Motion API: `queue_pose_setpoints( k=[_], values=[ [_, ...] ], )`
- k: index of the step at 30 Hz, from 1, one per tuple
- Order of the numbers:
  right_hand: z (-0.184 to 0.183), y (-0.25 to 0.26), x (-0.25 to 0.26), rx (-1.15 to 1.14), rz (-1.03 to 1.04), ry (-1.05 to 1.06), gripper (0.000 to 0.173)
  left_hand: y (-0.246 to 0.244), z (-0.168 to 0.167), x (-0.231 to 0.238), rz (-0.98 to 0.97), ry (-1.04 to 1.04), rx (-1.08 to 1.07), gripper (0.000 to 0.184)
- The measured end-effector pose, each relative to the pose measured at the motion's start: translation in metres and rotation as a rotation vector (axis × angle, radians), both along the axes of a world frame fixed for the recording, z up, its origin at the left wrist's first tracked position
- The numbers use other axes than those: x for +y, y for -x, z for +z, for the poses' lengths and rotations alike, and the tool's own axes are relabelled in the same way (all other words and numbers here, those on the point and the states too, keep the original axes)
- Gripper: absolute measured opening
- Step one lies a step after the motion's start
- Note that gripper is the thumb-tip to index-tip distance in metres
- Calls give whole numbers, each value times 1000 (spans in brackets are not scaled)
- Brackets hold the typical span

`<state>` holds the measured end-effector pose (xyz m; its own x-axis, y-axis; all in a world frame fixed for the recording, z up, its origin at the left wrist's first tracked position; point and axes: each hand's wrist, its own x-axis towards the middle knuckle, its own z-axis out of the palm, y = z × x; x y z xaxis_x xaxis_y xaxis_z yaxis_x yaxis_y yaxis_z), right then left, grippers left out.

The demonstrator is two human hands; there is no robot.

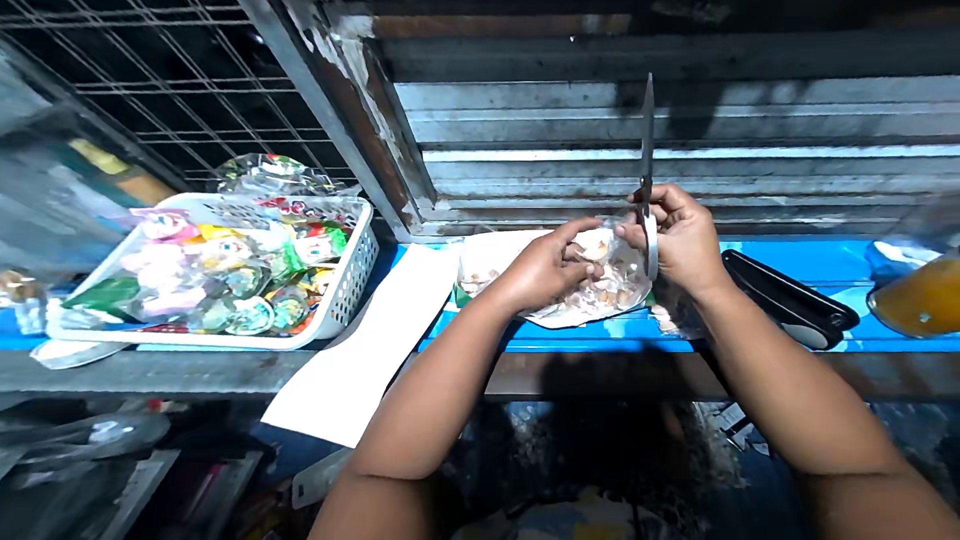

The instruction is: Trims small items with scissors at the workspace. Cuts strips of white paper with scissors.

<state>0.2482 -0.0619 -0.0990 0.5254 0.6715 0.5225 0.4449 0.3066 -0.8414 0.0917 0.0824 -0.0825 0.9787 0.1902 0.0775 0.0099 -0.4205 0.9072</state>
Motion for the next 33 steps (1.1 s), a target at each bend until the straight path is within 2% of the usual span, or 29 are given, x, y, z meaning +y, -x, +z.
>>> queue_pose_setpoints(
  k=[3, 6, 10, 15, 19, 23, 26, 30, 33],
  values=[
    [2, -5, 0, 17, -11, -47, 39, 0, 0, 2, 40, 11, -52, 65],
    [3, -7, 0, 7, -15, -73, 39, 0, -4, 4, 5, 54, -216, 70],
    [1, -6, -3, -41, -31, -48, 39, 2, -8, 8, -75, -14, -295, 32],
    [-2, -8, -1, -101, -18, -67, 38, 3, -4, 15, -66, -106, -185, 31],
    [9, -14, -10, -133, -29, 124, 39, 6, 1, 25, 73, -75, -254, 39],
    [11, -23, -14, -256, -63, 313, 42, 10, 4, 39, 150, 78, -365, 40],
    [11, -26, -14, -263, -64, 360, 42, 8, 1, 42, 203, 143, -391, 32],
    [15, -26, -17, -339, -72, 423, 45, 7, 0, 38, 214, 121, -443, 28],
    [15, -25, -17, -342, -63, 416, 45, 4, -2, 36, 217, 180, -486, 27]
  ],
)
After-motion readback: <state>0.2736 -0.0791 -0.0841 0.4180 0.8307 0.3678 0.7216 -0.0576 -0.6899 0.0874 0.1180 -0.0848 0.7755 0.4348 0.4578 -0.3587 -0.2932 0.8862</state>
